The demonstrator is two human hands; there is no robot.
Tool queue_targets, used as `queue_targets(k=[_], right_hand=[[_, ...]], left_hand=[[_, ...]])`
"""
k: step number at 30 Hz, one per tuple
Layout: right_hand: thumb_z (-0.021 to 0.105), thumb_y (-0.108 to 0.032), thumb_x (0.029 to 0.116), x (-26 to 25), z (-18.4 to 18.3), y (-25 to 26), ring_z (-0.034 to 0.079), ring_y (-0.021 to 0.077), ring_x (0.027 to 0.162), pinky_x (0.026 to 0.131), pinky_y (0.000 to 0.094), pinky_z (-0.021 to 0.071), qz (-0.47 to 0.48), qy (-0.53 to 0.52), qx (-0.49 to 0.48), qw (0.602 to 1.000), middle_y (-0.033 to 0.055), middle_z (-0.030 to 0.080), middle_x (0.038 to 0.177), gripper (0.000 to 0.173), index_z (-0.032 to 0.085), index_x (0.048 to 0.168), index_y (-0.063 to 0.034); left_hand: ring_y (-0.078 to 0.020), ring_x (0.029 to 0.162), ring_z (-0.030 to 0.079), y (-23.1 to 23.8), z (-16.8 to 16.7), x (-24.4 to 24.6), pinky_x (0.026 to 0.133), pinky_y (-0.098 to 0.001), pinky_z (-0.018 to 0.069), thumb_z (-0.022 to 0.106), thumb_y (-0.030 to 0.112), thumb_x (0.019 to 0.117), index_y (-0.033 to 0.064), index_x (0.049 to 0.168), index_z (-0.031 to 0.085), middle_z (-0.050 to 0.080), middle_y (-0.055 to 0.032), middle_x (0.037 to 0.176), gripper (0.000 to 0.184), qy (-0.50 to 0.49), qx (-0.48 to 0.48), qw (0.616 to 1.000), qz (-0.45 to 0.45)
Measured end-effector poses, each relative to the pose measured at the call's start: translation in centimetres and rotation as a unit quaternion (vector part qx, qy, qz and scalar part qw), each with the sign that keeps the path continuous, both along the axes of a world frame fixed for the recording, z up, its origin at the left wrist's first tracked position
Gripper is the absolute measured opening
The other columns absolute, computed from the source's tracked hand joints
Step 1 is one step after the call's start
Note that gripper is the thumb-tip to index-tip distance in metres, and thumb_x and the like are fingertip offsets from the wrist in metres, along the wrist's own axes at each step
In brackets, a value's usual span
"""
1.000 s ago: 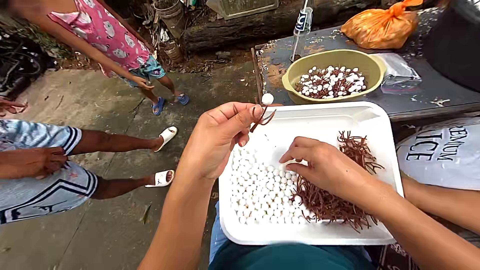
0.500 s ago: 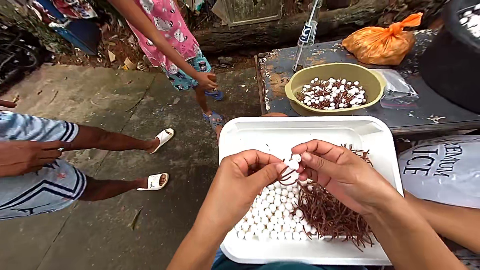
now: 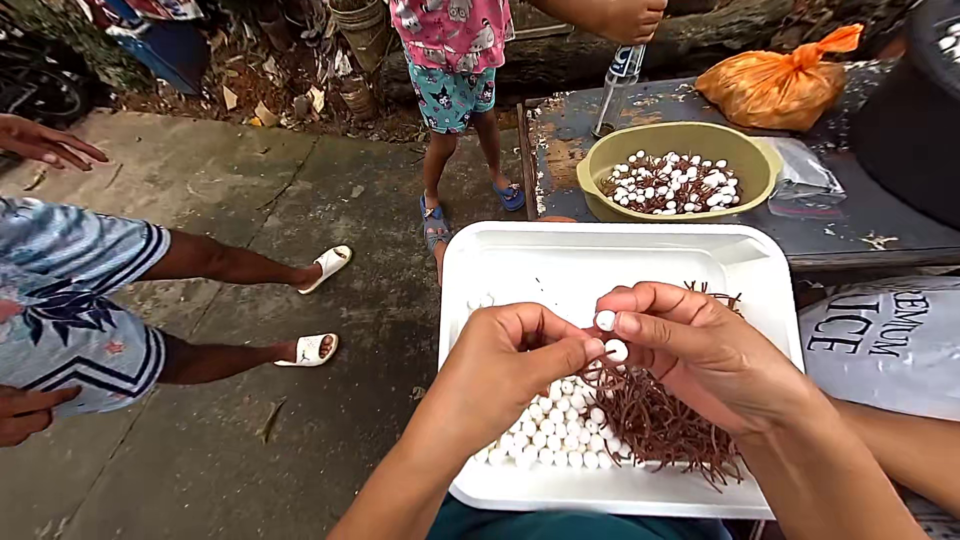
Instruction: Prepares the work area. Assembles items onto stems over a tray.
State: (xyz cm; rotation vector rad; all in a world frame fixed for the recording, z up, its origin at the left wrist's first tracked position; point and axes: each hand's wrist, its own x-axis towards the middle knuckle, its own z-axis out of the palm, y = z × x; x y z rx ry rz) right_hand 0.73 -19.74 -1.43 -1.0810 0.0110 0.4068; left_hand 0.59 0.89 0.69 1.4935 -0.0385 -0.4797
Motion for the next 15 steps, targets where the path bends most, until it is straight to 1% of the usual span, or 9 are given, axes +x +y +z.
queue_targets(k=[7, 9, 13, 15], right_hand=[[0.074, -0.006, 0.0891, 0.5, 0.1, -0.5, 0.069, 0.0057, 0.074, 0.069, 0.019, 0.0598, 0.042, -0.034, -0.035, 0.998, 0.0037, 0.073, 0.092, 0.009, 0.081, 0.092, -0.0128], [0.074, -0.006, 0.0888, 0.7, 0.2, -0.6, 0.068, 0.0053, 0.074, 0.067, 0.0188, 0.059, 0.046, -0.045, -0.055, 0.996, 0.003, 0.072, 0.092, 0.01, 0.081, 0.091, -0.0132], [0.074, -0.005, 0.0864, 1.0, 0.6, -0.9, 0.068, 0.0053, 0.077, 0.068, 0.0187, 0.0594, 0.054, -0.08, -0.099, 0.99, 0.0019, 0.071, 0.092, 0.01, 0.08, 0.088, -0.013], [0.075, -0.004, 0.0847, 1.1, 0.8, -1.0, 0.066, 0.0049, 0.076, 0.065, 0.0171, 0.0573, 0.056, -0.103, -0.136, 0.984, 0.001, 0.071, 0.091, 0.011, 0.079, 0.087, -0.0139]], left_hand=[[-0.0028, 0.058, 0.057, 0.0, 0.0, 0.0, 0.054, -0.014, 0.047, 0.072, 0.002, 0.091, 0.0038, 0.084, 0.073, 0.065, -0.0024, 0.069, 0.008, 0.012, 0.001, 1.0, -0.006], [-0.0028, 0.057, 0.056, 0.0, 0.0, 0.0, 0.054, -0.0139, 0.0463, 0.072, 0.002, 0.0912, 0.004, 0.084, 0.073, 0.065, -0.0023, 0.069, 0.008, 0.012, 0.002, 1.0, -0.011], [-0.003, 0.058, 0.056, -0.1, 0.0, 0.1, 0.054, -0.0141, 0.0458, 0.072, 0.003, 0.0913, 0.0042, 0.084, 0.073, 0.065, -0.0022, 0.069, 0.007, 0.011, 0.019, 1.0, -0.02], [-0.0035, 0.057, 0.056, -0.2, -0.1, 0.1, 0.053, -0.0143, 0.0462, 0.073, 0.004, 0.0913, 0.0043, 0.083, 0.073, 0.065, -0.0022, 0.068, 0.008, 0.006, 0.031, 0.999, -0.021]])
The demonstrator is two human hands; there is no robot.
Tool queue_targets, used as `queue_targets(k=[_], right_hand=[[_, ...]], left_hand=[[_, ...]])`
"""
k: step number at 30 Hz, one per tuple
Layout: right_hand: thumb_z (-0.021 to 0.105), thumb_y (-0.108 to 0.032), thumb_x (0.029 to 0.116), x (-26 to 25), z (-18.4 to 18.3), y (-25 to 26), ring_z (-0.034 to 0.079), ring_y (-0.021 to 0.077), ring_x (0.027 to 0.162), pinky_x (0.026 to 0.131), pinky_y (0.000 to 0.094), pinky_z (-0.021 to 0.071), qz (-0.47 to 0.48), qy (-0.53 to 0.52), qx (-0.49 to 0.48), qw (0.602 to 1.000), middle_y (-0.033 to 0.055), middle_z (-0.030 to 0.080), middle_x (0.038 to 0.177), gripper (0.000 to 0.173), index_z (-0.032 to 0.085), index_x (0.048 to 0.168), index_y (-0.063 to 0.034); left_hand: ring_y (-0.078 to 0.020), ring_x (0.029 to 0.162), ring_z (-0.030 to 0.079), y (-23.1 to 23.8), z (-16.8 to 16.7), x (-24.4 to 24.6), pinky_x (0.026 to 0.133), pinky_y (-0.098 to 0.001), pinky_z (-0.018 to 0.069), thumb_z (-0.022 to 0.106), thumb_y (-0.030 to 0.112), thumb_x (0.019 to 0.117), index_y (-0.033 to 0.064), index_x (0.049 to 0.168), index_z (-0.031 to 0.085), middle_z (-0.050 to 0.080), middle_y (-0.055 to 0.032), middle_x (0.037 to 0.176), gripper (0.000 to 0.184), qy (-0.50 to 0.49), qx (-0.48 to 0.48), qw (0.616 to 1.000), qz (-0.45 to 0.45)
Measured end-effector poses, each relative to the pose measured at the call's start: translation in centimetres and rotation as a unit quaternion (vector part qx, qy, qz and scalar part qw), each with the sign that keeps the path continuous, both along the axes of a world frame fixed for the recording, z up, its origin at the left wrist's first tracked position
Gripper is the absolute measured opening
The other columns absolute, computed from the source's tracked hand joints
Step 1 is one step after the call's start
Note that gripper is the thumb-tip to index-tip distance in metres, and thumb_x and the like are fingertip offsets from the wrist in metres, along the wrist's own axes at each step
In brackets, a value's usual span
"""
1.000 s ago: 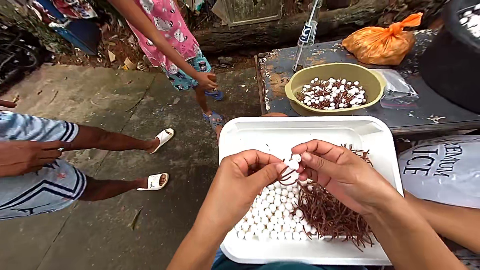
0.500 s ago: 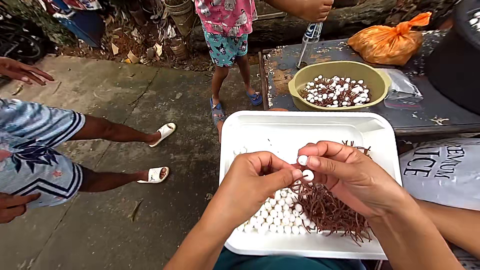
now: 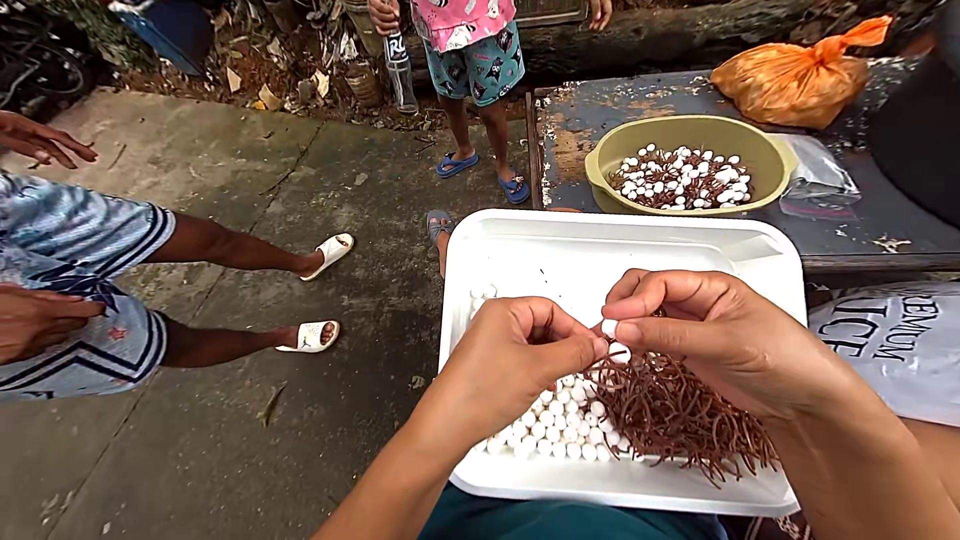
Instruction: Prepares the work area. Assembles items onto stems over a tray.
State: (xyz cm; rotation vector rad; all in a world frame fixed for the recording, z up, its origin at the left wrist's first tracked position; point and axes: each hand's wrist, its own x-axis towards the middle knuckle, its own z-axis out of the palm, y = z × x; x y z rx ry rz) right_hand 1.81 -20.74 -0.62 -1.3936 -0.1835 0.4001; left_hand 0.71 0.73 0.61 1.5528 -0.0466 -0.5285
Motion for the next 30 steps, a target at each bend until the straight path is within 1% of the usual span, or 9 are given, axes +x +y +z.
queue_targets(k=[6, 10, 15, 18, 22, 25, 26, 28, 30], right_hand=[[0.075, -0.003, 0.0822, 0.3, 0.3, -0.1, 0.063, 0.0043, 0.073, 0.058, 0.0146, 0.0526, 0.005, -0.031, -0.05, 0.998, -0.0003, 0.069, 0.088, 0.011, 0.077, 0.081, -0.0143], [0.075, 0.0, 0.0813, 0.3, 0.2, -0.1, 0.064, 0.0058, 0.073, 0.058, 0.0153, 0.054, 0.008, -0.042, -0.068, 0.997, 0.0006, 0.069, 0.088, 0.012, 0.077, 0.082, -0.0123], [0.077, -0.005, 0.0823, 0.4, 0.4, -0.6, 0.063, 0.0054, 0.072, 0.058, 0.0149, 0.0529, 0.032, -0.038, -0.094, 0.994, -0.0008, 0.069, 0.089, 0.008, 0.078, 0.083, -0.0135], [0.077, -0.007, 0.083, 0.6, 0.3, -1.0, 0.065, 0.0059, 0.075, 0.06, 0.0156, 0.0542, 0.04, -0.051, -0.112, 0.992, -0.001, 0.07, 0.09, 0.007, 0.079, 0.085, -0.0136], [0.075, -0.002, 0.0856, 0.7, 0.1, -1.0, 0.068, 0.0076, 0.071, 0.064, 0.0195, 0.059, -0.001, 0.011, -0.071, 0.997, 0.0023, 0.073, 0.089, 0.01, 0.078, 0.089, -0.0112], [0.072, 0.001, 0.0881, 0.6, -0.4, -0.8, 0.07, 0.0093, 0.072, 0.069, 0.0222, 0.0605, -0.027, 0.071, -0.035, 0.996, 0.005, 0.074, 0.087, 0.012, 0.078, 0.093, -0.0085], [0.071, 0.002, 0.089, 0.7, -0.5, -1.0, 0.071, 0.0097, 0.072, 0.07, 0.023, 0.0607, -0.031, 0.086, -0.02, 0.996, 0.006, 0.075, 0.086, 0.012, 0.077, 0.093, -0.0077], [0.068, 0.002, 0.0916, 1.3, -0.4, -2.1, 0.072, 0.0098, 0.073, 0.072, 0.0236, 0.0612, -0.049, 0.089, -0.001, 0.995, 0.0068, 0.075, 0.086, 0.012, 0.076, 0.094, -0.0065], [0.063, 0.003, 0.0954, 2.7, 0.4, -3.9, 0.071, 0.0084, 0.073, 0.071, 0.0213, 0.0605, -0.101, 0.062, -0.01, 0.993, 0.0053, 0.075, 0.086, 0.015, 0.075, 0.093, -0.0056]], left_hand=[[-0.0056, 0.06, 0.059, -0.3, -0.1, 0.0, 0.056, -0.0159, 0.0488, 0.072, 0.004, 0.0919, 0.0042, 0.083, 0.071, 0.065, -0.0025, 0.069, 0.009, -0.003, 0.017, 1.0, 0.001], [-0.0059, 0.059, 0.059, -0.4, -0.1, 0.0, 0.055, -0.0161, 0.0497, 0.073, 0.003, 0.0916, 0.004, 0.082, 0.07, 0.065, -0.0028, 0.069, 0.01, -0.008, 0.031, 0.999, 0.003], [-0.0049, 0.061, 0.061, -0.7, -0.1, -0.2, 0.057, -0.0158, 0.0513, 0.072, 0.003, 0.0918, 0.0042, 0.085, 0.071, 0.066, -0.0019, 0.07, 0.007, -0.027, 0.04, 0.999, -0.007], [-0.0042, 0.063, 0.062, -0.7, -0.4, 0.1, 0.059, -0.0152, 0.0515, 0.072, 0.004, 0.0926, 0.004, 0.087, 0.073, 0.068, -0.0011, 0.072, 0.006, -0.023, 0.046, 0.998, -0.02], [-0.0044, 0.067, 0.063, -0.2, -0.4, 1.2, 0.063, -0.0164, 0.0516, 0.066, 0.009, 0.0983, 0.004, 0.091, 0.076, 0.071, -0.0018, 0.077, 0.013, -0.013, 0.021, 0.999, -0.038], [-0.0048, 0.068, 0.063, 0.1, -0.4, 1.3, 0.064, -0.0163, 0.0521, 0.063, 0.014, 0.1011, 0.0062, 0.094, 0.077, 0.071, -0.001, 0.081, 0.017, -0.008, 0.026, 0.999, -0.02], [-0.0051, 0.071, 0.064, 0.2, -0.5, 1.3, 0.065, -0.0165, 0.0517, 0.062, 0.016, 0.102, 0.0076, 0.097, 0.077, 0.073, -0.0007, 0.085, 0.018, -0.01, 0.031, 0.999, -0.011], [-0.0046, 0.076, 0.066, 0.5, -1.1, 1.3, 0.067, -0.0168, 0.0518, 0.059, 0.022, 0.1034, 0.0113, 0.101, 0.076, 0.075, 0.0007, 0.092, 0.02, -0.035, 0.041, 0.998, 0.008], [-0.0057, 0.08, 0.068, 1.2, -1.8, 1.5, 0.068, -0.018, 0.0537, 0.057, 0.026, 0.1035, 0.0124, 0.106, 0.076, 0.076, 0.0003, 0.096, 0.024, -0.07, 0.038, 0.997, 0.025]])
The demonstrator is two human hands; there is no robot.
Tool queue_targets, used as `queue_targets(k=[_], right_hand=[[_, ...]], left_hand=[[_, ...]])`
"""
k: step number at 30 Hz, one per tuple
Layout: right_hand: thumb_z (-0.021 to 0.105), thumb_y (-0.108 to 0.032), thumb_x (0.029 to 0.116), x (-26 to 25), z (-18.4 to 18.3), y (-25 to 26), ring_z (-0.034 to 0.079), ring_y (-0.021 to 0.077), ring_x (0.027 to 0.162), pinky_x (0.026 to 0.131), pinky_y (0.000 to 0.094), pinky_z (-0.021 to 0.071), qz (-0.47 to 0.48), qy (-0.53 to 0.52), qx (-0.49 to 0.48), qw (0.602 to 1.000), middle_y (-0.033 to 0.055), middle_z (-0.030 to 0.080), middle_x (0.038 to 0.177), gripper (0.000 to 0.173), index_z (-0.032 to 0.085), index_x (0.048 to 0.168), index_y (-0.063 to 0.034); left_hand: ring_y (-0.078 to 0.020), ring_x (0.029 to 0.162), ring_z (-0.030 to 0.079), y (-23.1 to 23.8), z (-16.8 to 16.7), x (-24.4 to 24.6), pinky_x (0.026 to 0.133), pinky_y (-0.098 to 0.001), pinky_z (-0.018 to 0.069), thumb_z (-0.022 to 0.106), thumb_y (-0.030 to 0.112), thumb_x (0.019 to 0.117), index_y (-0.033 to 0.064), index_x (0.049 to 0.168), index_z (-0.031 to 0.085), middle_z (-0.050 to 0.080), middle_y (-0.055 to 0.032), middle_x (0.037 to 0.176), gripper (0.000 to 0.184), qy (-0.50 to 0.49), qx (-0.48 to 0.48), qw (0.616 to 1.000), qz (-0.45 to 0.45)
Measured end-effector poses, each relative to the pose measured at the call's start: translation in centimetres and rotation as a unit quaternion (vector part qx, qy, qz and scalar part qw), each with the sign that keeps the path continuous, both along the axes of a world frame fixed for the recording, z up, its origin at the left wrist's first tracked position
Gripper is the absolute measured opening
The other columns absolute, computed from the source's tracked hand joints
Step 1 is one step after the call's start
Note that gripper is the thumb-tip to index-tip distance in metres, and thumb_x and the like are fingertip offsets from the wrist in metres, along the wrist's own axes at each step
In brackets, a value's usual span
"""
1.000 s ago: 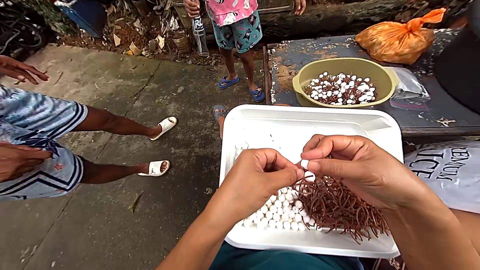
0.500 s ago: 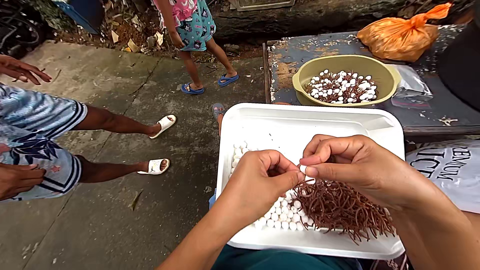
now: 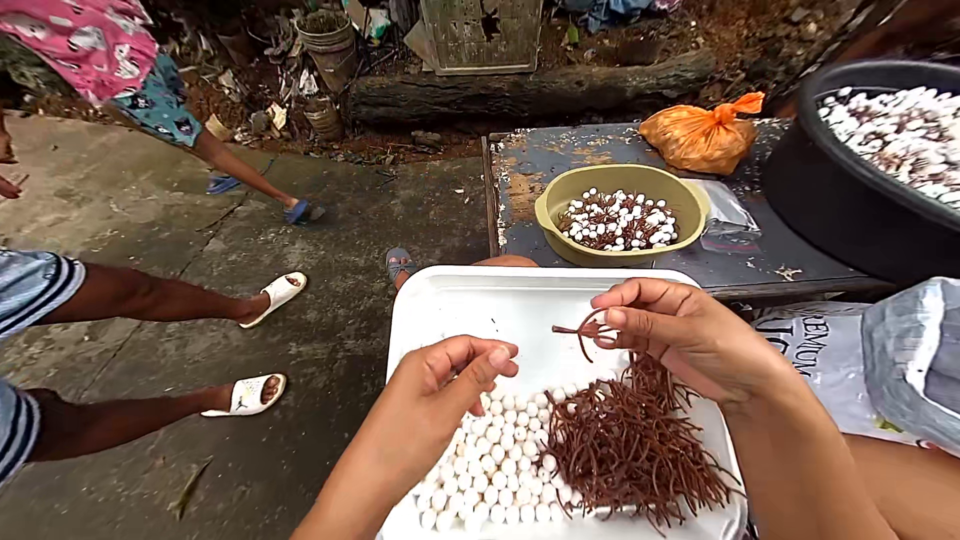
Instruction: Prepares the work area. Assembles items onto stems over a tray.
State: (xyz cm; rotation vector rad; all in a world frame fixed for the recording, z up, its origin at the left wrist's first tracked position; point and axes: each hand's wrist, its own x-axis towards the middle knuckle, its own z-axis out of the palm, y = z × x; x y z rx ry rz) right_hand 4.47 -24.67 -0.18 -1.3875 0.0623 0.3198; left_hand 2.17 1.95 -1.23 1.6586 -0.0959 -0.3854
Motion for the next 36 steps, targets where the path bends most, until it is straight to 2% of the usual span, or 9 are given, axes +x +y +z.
queue_targets(k=[3, 7, 12, 16, 21, 24, 26, 29, 36], right_hand=[[0.054, 0.004, 0.1009, 3.7, 1.2, -3.2, 0.072, 0.0078, 0.074, 0.074, 0.0216, 0.0615, -0.134, -0.014, -0.032, 0.99, 0.0017, 0.074, 0.083, 0.019, 0.069, 0.093, -0.005], [0.069, -0.006, 0.0959, 10.8, -3.4, -8.0, 0.064, 0.0047, 0.066, 0.064, 0.0221, 0.0562, -0.267, -0.024, -0.242, 0.933, 0.0005, 0.069, 0.083, 0.008, 0.068, 0.103, -0.0023], [0.076, -0.012, 0.0919, 14.9, -9.4, -12.3, 0.066, 0.0362, 0.09, 0.085, 0.0583, 0.0507, -0.195, 0.032, -0.462, 0.865, 0.0246, 0.07, 0.101, 0.021, 0.073, 0.106, 0.0036], [0.079, -0.015, 0.0897, 15.4, -9.6, -11.3, 0.063, 0.0458, 0.105, 0.091, 0.0664, 0.0452, -0.16, 0.033, -0.541, 0.825, 0.027, 0.069, 0.105, 0.021, 0.075, 0.103, 0.0012], [0.076, -0.022, 0.0943, 13.4, -4.6, -9.5, 0.066, 0.0372, 0.102, 0.093, 0.06, 0.048, -0.15, -0.064, -0.523, 0.836, 0.0226, 0.07, 0.106, 0.029, 0.073, 0.11, 0.0023], [0.074, -0.021, 0.0953, 8.5, 0.8, -7.0, 0.056, 0.0091, 0.068, 0.063, 0.0295, 0.0472, -0.089, -0.132, -0.496, 0.853, 0.0041, 0.066, 0.084, 0.015, 0.072, 0.098, -0.0056], [0.075, -0.015, 0.0923, 4.8, 2.8, -5.8, 0.055, 0.0019, 0.059, 0.053, 0.0203, 0.0453, 0.012, -0.178, -0.485, 0.856, -0.0029, 0.065, 0.075, 0.007, 0.072, 0.088, -0.0108], [0.076, -0.015, 0.0897, 0.6, 2.2, -4.4, 0.056, 0.0039, 0.064, 0.055, 0.0232, 0.0471, 0.136, -0.243, -0.529, 0.802, -0.0054, 0.066, 0.082, 0.002, 0.077, 0.089, -0.0167], [0.078, -0.011, 0.0893, -3.1, -0.4, -0.8, 0.063, 0.02, 0.067, 0.058, 0.0405, 0.0532, 0.115, -0.218, -0.643, 0.725, 0.0046, 0.062, 0.083, 0.002, 0.076, 0.089, -0.0109]], left_hand=[[-0.0072, 0.081, 0.069, 0.9, -0.7, 0.3, 0.066, -0.0187, 0.0539, 0.059, 0.031, 0.1015, 0.0124, 0.11, 0.076, 0.076, -0.0011, 0.099, 0.027, -0.043, -0.012, 0.999, 0.011], [-0.0077, 0.08, 0.069, 1.3, -1.1, 0.2, 0.064, -0.0188, 0.0544, 0.064, 0.031, 0.0992, 0.0098, 0.113, 0.075, 0.075, -0.002, 0.101, 0.028, -0.054, -0.028, 0.998, 0.01], [-0.0034, 0.083, 0.068, 2.1, 0.0, -0.5, 0.066, -0.0182, 0.0547, 0.062, 0.022, 0.1015, 0.0071, 0.117, 0.071, 0.074, 0.0021, 0.107, 0.023, -0.031, -0.023, 0.999, -0.011], [-0.0052, 0.082, 0.068, 3.2, -0.7, -0.4, 0.066, -0.0186, 0.0542, 0.061, 0.024, 0.1015, 0.0081, 0.117, 0.072, 0.074, 0.001, 0.105, 0.025, -0.035, -0.015, 0.999, 0.005], [-0.0072, 0.08, 0.069, 3.5, -1.1, -0.3, 0.065, -0.0184, 0.055, 0.063, 0.032, 0.1005, 0.0114, 0.117, 0.074, 0.075, -0.002, 0.104, 0.028, -0.051, -0.029, 0.998, 0.007], [-0.007, 0.078, 0.068, 3.4, -1.6, -0.3, 0.063, -0.0173, 0.0542, 0.065, 0.039, 0.099, 0.0144, 0.116, 0.075, 0.075, -0.0026, 0.103, 0.032, -0.055, -0.025, 0.998, 0.008], [-0.007, 0.077, 0.068, 3.3, -1.7, -0.1, 0.062, -0.0165, 0.0529, 0.064, 0.04, 0.0988, 0.0159, 0.115, 0.076, 0.075, -0.0029, 0.102, 0.031, -0.058, -0.02, 0.998, 0.007], [-0.0061, 0.076, 0.067, 2.7, -1.0, -0.1, 0.063, -0.016, 0.0522, 0.062, 0.039, 0.0996, 0.0175, 0.113, 0.077, 0.075, -0.001, 0.1, 0.03, -0.054, -0.013, 0.998, -0.003], [-0.0063, 0.077, 0.067, 2.5, -0.2, -0.6, 0.063, -0.0155, 0.0522, 0.059, 0.032, 0.1012, 0.0152, 0.114, 0.075, 0.075, -0.0012, 0.101, 0.027, -0.05, -0.007, 0.999, -0.009]])
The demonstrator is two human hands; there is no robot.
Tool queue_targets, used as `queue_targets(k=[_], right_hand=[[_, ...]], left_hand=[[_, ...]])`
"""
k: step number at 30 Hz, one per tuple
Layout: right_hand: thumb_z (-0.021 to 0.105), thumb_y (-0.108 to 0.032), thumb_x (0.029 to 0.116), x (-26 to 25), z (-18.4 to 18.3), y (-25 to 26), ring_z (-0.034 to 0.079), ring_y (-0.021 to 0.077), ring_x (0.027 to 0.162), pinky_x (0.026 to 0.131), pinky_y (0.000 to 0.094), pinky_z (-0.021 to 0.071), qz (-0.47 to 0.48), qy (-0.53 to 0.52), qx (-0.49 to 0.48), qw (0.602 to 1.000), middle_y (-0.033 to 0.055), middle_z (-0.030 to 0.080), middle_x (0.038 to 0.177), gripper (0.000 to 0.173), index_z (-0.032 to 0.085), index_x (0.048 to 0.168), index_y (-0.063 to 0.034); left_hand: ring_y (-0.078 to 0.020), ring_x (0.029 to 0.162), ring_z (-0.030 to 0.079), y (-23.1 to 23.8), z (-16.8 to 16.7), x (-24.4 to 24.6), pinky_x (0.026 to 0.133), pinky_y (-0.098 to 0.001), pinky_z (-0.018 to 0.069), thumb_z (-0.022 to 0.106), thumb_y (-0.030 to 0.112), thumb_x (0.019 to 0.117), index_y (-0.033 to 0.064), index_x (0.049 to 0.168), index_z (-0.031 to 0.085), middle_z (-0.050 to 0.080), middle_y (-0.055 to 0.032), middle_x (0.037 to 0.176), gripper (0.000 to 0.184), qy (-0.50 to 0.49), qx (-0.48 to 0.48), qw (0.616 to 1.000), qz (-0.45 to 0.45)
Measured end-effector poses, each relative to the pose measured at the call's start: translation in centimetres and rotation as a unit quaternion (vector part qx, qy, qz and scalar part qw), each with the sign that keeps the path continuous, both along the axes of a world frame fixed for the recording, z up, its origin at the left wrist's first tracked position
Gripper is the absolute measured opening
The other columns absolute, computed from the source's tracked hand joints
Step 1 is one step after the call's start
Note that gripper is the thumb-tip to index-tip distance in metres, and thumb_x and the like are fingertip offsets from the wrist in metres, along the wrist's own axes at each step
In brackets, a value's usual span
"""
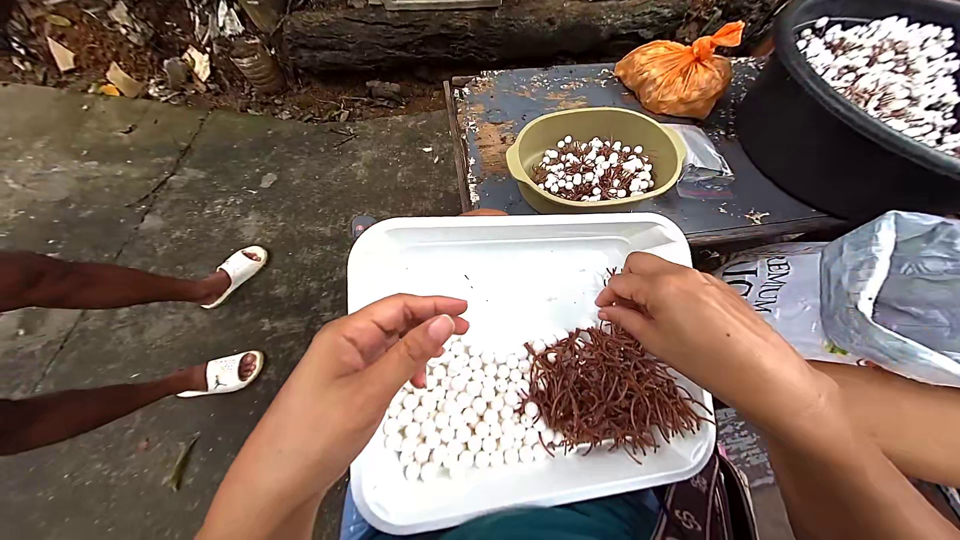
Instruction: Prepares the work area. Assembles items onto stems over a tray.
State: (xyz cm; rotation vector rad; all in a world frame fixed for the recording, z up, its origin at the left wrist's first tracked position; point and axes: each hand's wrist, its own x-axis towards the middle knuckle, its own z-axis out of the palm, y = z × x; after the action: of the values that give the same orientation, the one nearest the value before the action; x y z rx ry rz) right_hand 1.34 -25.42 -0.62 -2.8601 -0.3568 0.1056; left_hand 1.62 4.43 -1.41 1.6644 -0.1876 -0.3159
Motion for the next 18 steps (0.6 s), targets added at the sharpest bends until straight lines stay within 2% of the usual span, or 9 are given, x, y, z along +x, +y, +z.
queue_targets(k=[2, 5, 8, 9, 10, 13, 16, 18], right_hand=[[0.079, -0.013, 0.0889, -0.2, 0.6, 0.0, 0.062, 0.0199, 0.065, 0.055, 0.0396, 0.0518, -0.001, -0.002, -0.016, 1.0, 0.0045, 0.06, 0.081, 0.004, 0.076, 0.089, -0.0112], [0.073, -0.017, 0.0912, -0.7, 2.6, -1.3, 0.054, 0.0136, 0.061, 0.052, 0.0338, 0.045, 0.027, -0.036, 0.018, 0.999, -0.0005, 0.056, 0.079, 0.004, 0.074, 0.09, -0.0134], [0.069, -0.024, 0.0877, -1.5, 3.1, -1.6, 0.052, 0.0051, 0.06, 0.049, 0.0259, 0.0431, 0.06, -0.051, 0.023, 0.997, -0.0074, 0.055, 0.08, 0.007, 0.075, 0.087, -0.0212], [0.07, -0.026, 0.0859, -1.8, 2.6, -1.3, 0.053, 0.005, 0.059, 0.048, 0.0257, 0.0445, 0.071, -0.045, 0.018, 0.996, -0.0077, 0.056, 0.08, 0.006, 0.075, 0.086, -0.0224], [0.073, -0.026, 0.0836, -2.1, 1.9, -1.0, 0.055, 0.0071, 0.06, 0.048, 0.0279, 0.0469, 0.077, -0.034, 0.011, 0.996, -0.0062, 0.057, 0.081, 0.005, 0.075, 0.086, -0.0219], [0.086, -0.022, 0.079, -2.4, -0.3, -0.3, 0.065, 0.0207, 0.068, 0.054, 0.0404, 0.0545, 0.069, -0.001, 0.003, 0.998, 0.004, 0.063, 0.087, 0.019, 0.077, 0.095, -0.0153], [0.074, -0.019, 0.0858, -1.6, -1.9, -0.9, 0.06, 0.0099, 0.066, 0.055, 0.0307, 0.0522, 0.056, -0.025, 0.076, 0.995, -0.0035, 0.058, 0.08, 0.002, 0.075, 0.086, -0.0171], [0.067, -0.02, 0.0916, -1.0, -1.1, -0.9, 0.055, 0.0027, 0.065, 0.054, 0.0208, 0.0471, 0.016, -0.066, 0.145, 0.987, -0.0064, 0.059, 0.081, 0.009, 0.076, 0.089, -0.0153]], left_hand=[[-0.0057, 0.077, 0.067, 0.3, 0.3, -0.1, 0.063, -0.0151, 0.0518, 0.058, 0.032, 0.1015, 0.0155, 0.115, 0.075, 0.075, -0.0008, 0.102, 0.027, -0.003, 0.002, 1.0, 0.001], [-0.0041, 0.074, 0.066, 0.9, 0.4, -0.2, 0.062, -0.0145, 0.0525, 0.06, 0.033, 0.1016, 0.0156, 0.116, 0.075, 0.075, 0.0004, 0.103, 0.027, -0.008, -0.011, 1.0, 0.014], [-0.0046, 0.075, 0.067, 0.9, 0.3, -0.1, 0.062, -0.0149, 0.0526, 0.058, 0.03, 0.1019, 0.0149, 0.115, 0.075, 0.075, -0.0001, 0.104, 0.026, -0.004, -0.013, 1.0, 0.024], [-0.0051, 0.076, 0.067, 0.7, 0.3, -0.1, 0.062, -0.0153, 0.0526, 0.058, 0.03, 0.1019, 0.0145, 0.115, 0.075, 0.074, -0.0002, 0.103, 0.026, 0.0, -0.011, 1.0, 0.025], [-0.0052, 0.076, 0.067, 0.5, 0.3, -0.1, 0.062, -0.0153, 0.0525, 0.058, 0.029, 0.102, 0.0142, 0.115, 0.075, 0.074, 0.0, 0.102, 0.026, 0.003, -0.01, 1.0, 0.022], [-0.0051, 0.075, 0.066, -0.1, 0.3, -0.3, 0.062, -0.0153, 0.0523, 0.058, 0.028, 0.1016, 0.0144, 0.114, 0.075, 0.074, 0.0004, 0.101, 0.025, 0.007, -0.006, 1.0, 0.002], [-0.0055, 0.075, 0.066, -0.8, 0.4, -0.6, 0.062, -0.0158, 0.0518, 0.061, 0.03, 0.1002, 0.0167, 0.112, 0.076, 0.074, 0.0015, 0.099, 0.023, 0.015, 0.008, 1.0, -0.003], [-0.0049, 0.074, 0.066, -1.3, 0.4, -0.8, 0.062, -0.0155, 0.0518, 0.063, 0.031, 0.0991, 0.0172, 0.111, 0.076, 0.074, 0.0027, 0.098, 0.023, 0.017, 0.016, 1.0, -0.003]])
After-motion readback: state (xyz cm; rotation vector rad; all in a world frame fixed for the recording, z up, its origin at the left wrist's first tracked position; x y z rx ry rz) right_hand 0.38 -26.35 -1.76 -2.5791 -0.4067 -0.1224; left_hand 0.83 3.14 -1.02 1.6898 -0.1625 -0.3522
